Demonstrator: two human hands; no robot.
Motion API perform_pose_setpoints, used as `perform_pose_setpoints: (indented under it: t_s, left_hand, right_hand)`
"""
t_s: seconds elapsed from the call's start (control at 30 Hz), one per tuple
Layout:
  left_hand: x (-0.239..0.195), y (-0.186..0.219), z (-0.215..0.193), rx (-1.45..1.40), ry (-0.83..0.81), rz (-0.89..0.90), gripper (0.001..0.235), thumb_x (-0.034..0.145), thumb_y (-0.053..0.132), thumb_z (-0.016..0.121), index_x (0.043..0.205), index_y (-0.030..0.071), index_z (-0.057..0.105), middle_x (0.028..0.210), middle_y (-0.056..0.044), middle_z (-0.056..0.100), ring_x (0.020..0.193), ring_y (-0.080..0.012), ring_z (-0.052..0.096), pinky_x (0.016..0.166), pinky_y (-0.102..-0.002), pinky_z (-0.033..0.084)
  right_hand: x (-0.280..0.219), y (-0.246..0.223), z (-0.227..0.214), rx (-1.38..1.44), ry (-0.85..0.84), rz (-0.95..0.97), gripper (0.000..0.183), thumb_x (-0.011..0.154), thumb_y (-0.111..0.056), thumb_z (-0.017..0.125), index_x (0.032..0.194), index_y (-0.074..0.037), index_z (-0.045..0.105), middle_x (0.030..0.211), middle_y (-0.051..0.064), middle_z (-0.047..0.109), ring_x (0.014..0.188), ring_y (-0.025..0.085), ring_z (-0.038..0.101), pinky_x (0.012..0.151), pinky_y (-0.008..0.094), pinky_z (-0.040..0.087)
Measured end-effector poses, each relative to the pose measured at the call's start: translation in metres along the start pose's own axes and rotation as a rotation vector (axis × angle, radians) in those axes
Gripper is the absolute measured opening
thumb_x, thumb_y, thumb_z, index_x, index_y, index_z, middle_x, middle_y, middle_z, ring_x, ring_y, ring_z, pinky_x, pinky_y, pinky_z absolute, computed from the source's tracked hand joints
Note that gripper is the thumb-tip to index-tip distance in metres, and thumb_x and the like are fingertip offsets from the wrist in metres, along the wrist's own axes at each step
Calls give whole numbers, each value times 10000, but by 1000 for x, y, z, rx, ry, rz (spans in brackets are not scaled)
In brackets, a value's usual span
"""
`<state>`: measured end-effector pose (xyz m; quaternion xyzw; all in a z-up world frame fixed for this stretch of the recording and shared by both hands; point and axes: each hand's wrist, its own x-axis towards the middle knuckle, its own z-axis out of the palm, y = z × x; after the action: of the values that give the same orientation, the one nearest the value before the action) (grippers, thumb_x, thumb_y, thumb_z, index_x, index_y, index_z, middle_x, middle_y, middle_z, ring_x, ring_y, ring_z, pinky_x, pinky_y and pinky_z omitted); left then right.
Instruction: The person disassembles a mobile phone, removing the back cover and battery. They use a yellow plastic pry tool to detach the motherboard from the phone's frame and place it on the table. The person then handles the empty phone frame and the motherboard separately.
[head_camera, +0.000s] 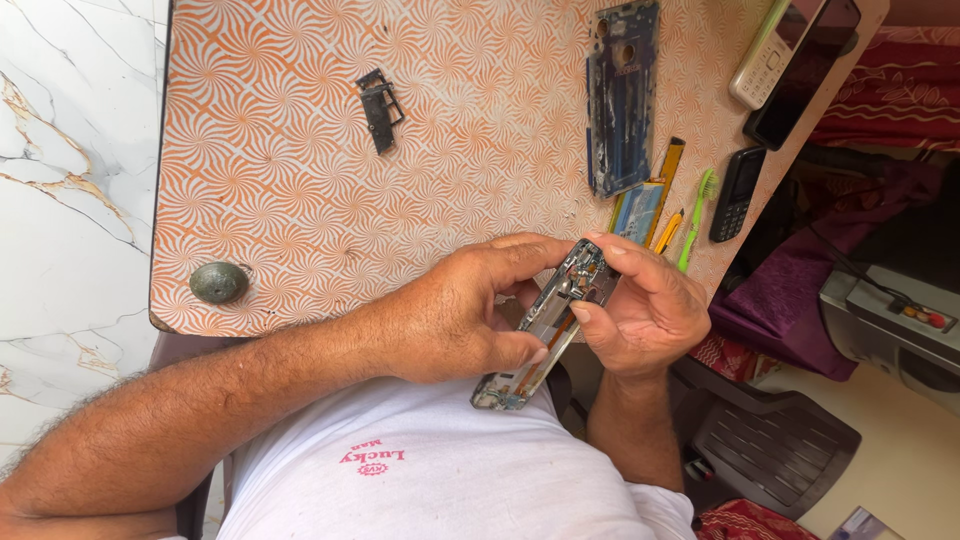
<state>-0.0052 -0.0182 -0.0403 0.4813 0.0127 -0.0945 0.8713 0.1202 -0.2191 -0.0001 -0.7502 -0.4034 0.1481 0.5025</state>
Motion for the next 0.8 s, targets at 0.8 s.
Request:
perform_pose_setpoints:
  t_s: [0.8]
  left_hand:
    - [6, -8, 7, -452, -155, 35, 756, 948, -150, 551, 1622, 23, 255, 1447, -163, 589, 1330, -168, 588, 1130, -305, 511]
  right_hand:
    - [11, -22, -6, -255, -38, -99, 426, 872, -167, 856, 1174, 45, 643, 1136, 256, 723, 1056, 291, 753, 931, 359, 638]
